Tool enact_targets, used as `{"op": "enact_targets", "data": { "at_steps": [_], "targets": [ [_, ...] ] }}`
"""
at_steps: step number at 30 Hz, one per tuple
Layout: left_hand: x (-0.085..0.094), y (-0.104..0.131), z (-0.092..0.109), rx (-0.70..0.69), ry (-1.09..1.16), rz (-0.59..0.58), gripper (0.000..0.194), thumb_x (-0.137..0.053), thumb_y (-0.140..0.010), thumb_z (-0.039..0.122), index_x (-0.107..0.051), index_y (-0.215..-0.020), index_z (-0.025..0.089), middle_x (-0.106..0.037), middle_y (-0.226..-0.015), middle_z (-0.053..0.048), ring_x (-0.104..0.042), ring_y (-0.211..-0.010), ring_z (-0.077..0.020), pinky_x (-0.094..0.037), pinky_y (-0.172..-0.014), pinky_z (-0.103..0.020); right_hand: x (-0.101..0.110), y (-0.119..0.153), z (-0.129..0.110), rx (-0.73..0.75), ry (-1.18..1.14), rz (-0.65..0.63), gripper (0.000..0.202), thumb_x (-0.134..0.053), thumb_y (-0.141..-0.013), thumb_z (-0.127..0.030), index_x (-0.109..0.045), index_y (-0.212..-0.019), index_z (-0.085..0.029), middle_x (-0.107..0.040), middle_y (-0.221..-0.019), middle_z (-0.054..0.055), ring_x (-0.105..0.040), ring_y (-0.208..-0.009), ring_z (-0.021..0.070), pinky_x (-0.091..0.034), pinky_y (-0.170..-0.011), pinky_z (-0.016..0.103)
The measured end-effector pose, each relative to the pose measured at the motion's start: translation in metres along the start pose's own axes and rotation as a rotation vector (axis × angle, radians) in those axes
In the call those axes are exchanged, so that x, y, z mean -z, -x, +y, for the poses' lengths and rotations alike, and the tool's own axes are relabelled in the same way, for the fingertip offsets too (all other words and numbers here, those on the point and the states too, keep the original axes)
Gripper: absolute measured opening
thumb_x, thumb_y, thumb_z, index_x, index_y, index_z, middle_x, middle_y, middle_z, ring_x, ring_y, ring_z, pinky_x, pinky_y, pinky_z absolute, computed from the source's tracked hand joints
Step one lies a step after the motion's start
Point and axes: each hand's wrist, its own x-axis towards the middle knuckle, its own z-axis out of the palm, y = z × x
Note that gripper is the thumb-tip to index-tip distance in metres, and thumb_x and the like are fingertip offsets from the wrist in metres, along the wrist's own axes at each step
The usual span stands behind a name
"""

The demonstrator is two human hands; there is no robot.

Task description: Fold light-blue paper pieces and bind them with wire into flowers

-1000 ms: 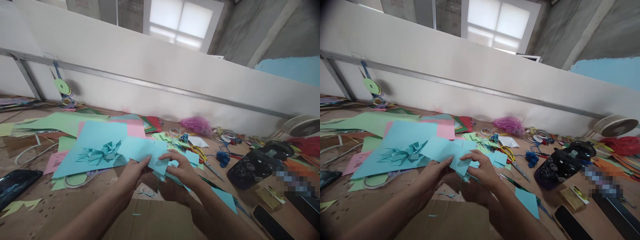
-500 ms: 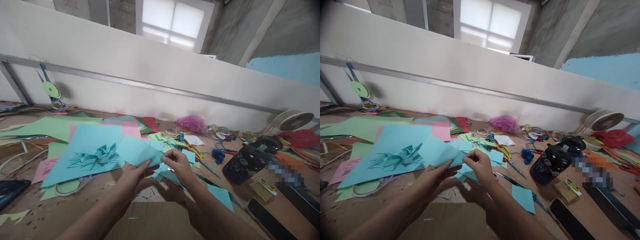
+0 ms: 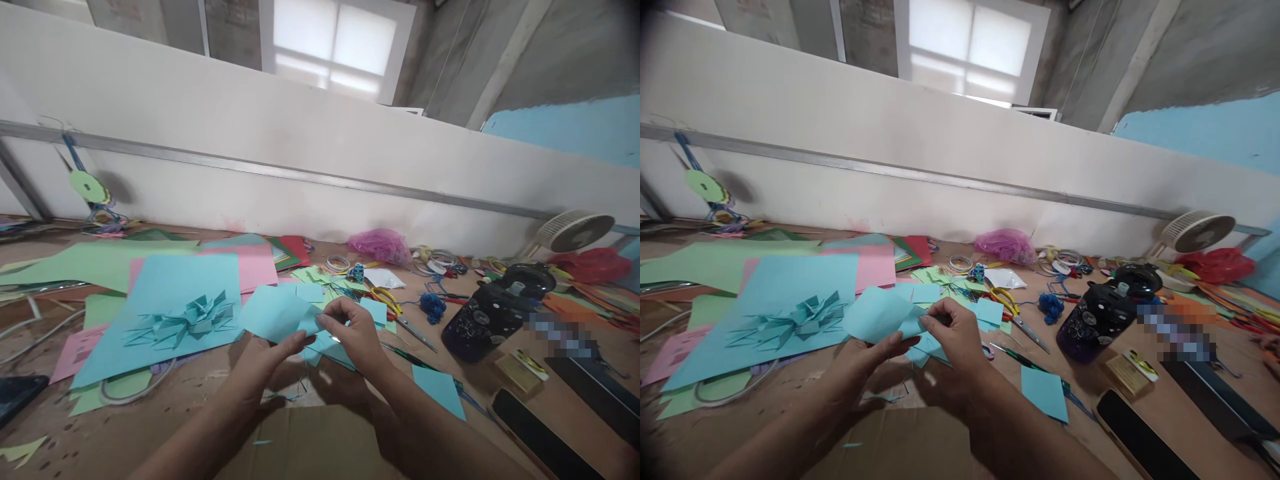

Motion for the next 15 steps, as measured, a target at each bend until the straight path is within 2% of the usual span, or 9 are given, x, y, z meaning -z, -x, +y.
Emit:
{"op": "enact_targets", "data": {
  "at_steps": [3,6,10,12,15],
  "targets": [
    [0.0,-0.001,-0.001,0.08,-0.035,0.026,0.045,-0.082,-0.062,0.041,-0.072,-0.1,0.019,-0.076,-0.095,-0.016,-0.069,-0.096,-0.0362,-0.055,-0.071,-0.041,-0.001,0.001,-0.002,0.004,-0.013,-0.009,0.018,-0.068,-0.076,-0.032,-0.058,-0.069,-0.019,-0.052,-0.064,-0.003,-0.044,-0.061,0.0129,-0.035,-0.058,0.025],
    [0.0,-0.005,-0.002,0.064,0.043,0.036,0.046,-0.085,-0.059,0.037,-0.072,-0.097,0.013,-0.076,-0.096,-0.018,-0.069,-0.097,-0.0361,-0.056,-0.071,-0.04,-0.001,0.001,-0.001,0.008,-0.044,-0.024,0.016,-0.069,-0.075,-0.032,-0.06,-0.077,-0.02,-0.052,-0.069,-0.002,-0.046,-0.066,0.0135,-0.037,-0.06,0.025],
    [0.0,-0.008,0.0,0.035,0.133,0.026,0.043,-0.085,-0.059,0.034,-0.073,-0.094,0.013,-0.075,-0.1,-0.017,-0.067,-0.102,-0.0365,-0.058,-0.072,-0.04,0.0,-0.003,0.006,-0.039,-0.136,-0.044,0.038,-0.077,-0.067,-0.035,-0.06,-0.1,-0.021,-0.049,-0.074,-0.003,-0.047,-0.068,0.0132,-0.037,-0.06,0.024],
    [0.0,-0.008,0.002,0.049,0.127,0.047,0.04,-0.084,-0.06,0.034,-0.073,-0.092,0.012,-0.076,-0.097,-0.017,-0.067,-0.103,-0.0363,-0.058,-0.071,-0.04,0.0,-0.005,0.01,-0.081,-0.214,-0.089,0.041,-0.079,-0.065,-0.036,-0.06,-0.099,-0.021,-0.052,-0.075,-0.003,-0.048,-0.067,0.0129,-0.037,-0.06,0.024],
    [0.001,-0.008,0.003,0.067,0.107,0.117,0.04,-0.085,-0.06,0.034,-0.072,-0.092,0.011,-0.076,-0.095,-0.017,-0.067,-0.103,-0.035,-0.058,-0.073,-0.039,0.0,-0.007,0.013,-0.142,-0.285,-0.146,0.034,-0.079,-0.064,-0.038,-0.061,-0.085,-0.019,-0.055,-0.068,-0.003,-0.049,-0.062,0.0122,-0.036,-0.058,0.024]
  ]
}}
